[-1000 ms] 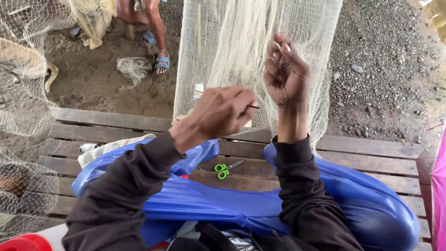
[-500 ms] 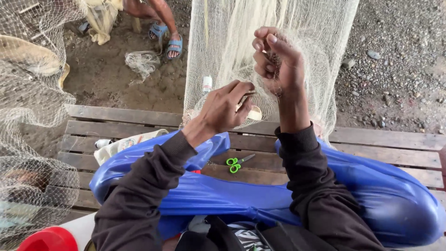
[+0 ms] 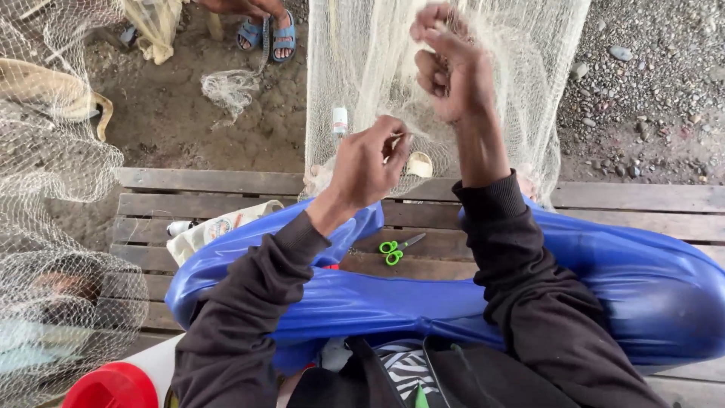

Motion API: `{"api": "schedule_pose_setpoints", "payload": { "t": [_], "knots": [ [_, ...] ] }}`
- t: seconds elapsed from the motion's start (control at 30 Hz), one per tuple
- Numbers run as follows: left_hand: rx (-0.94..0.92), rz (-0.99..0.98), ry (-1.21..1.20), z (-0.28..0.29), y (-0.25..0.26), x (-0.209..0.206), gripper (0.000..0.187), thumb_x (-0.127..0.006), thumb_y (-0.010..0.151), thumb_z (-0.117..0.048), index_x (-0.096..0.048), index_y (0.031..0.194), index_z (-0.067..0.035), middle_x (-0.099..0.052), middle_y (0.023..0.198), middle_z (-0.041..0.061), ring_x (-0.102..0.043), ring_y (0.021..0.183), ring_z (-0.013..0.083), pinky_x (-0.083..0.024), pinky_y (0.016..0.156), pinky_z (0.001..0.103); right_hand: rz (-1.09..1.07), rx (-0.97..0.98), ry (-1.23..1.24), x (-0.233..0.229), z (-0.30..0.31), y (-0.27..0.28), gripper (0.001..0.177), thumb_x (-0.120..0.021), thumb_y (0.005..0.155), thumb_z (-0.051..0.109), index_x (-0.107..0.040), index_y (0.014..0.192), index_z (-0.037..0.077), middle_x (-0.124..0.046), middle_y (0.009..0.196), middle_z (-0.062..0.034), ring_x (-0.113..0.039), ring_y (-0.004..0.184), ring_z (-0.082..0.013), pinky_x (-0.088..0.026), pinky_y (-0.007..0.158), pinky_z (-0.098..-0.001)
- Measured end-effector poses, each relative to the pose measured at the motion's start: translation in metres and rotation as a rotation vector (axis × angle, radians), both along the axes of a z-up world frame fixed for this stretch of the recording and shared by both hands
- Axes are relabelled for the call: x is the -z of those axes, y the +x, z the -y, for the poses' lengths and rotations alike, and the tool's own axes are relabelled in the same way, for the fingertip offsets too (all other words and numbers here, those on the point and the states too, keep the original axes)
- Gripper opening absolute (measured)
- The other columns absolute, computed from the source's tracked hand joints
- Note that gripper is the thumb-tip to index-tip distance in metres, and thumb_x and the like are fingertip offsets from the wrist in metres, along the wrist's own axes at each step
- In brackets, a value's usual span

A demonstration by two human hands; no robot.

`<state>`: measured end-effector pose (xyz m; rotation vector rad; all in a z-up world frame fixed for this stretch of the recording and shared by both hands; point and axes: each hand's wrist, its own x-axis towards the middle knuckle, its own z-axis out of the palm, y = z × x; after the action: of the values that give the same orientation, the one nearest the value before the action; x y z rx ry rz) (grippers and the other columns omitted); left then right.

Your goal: The person is using a net needle shuttle to weave and repair a fishing net, occasionally using scissors to trim the line.

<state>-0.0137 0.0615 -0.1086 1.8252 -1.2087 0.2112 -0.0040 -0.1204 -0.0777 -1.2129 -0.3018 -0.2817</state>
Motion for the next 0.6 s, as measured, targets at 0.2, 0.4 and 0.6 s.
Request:
{"api": "schedule_pose_setpoints", "payload": {
  "t": [0.2, 0.4, 0.6],
  "knots": [
    [-0.035, 0.131, 0.021, 0.0, -0.019, -0.007, 0.008, -0.054, 0.088, -0.005, -0.046, 0.09, -0.008, -0.053, 0.066, 0.001, -0.043, 0.047, 0.0101, -0.036, 0.037, 0.024, -0.036, 0.05, -0.263, -0.003, -0.022, -0.004, 0.051, -0.056, 0.09, 0.049, -0.046, 0.131, 0.021, -0.027, 0.059, 0.0123, -0.018, 0.047, -0.0022, -0.017, 0.042, -0.016],
    [-0.092, 0.206, 0.081, 0.002, -0.034, -0.011, 0.012, -0.052, 0.084, -0.009, -0.043, 0.09, -0.011, -0.055, 0.075, 0.0, -0.054, 0.058, 0.0209, -0.04, 0.039, 0.034, -0.055, 0.183, -0.085, -0.003, -0.037, -0.013, 0.045, -0.057, 0.083, 0.051, -0.055, 0.096, 0.008, -0.028, 0.052, 0.0095, -0.018, 0.043, -0.0029, -0.019, 0.042, -0.0192],
    [-0.086, 0.242, 0.076, 0.004, -0.033, -0.018, 0.011, -0.053, 0.085, -0.009, -0.045, 0.092, -0.009, -0.056, 0.075, 0.001, -0.056, 0.06, 0.0225, -0.041, 0.042, 0.035, 0.055, 0.203, 0.009, -0.01, -0.038, -0.017, 0.031, -0.049, 0.09, 0.041, -0.048, 0.081, 0.012, -0.031, 0.056, 0.0054, -0.014, 0.041, -0.0034, -0.016, 0.037, -0.0192]
  ]
}}
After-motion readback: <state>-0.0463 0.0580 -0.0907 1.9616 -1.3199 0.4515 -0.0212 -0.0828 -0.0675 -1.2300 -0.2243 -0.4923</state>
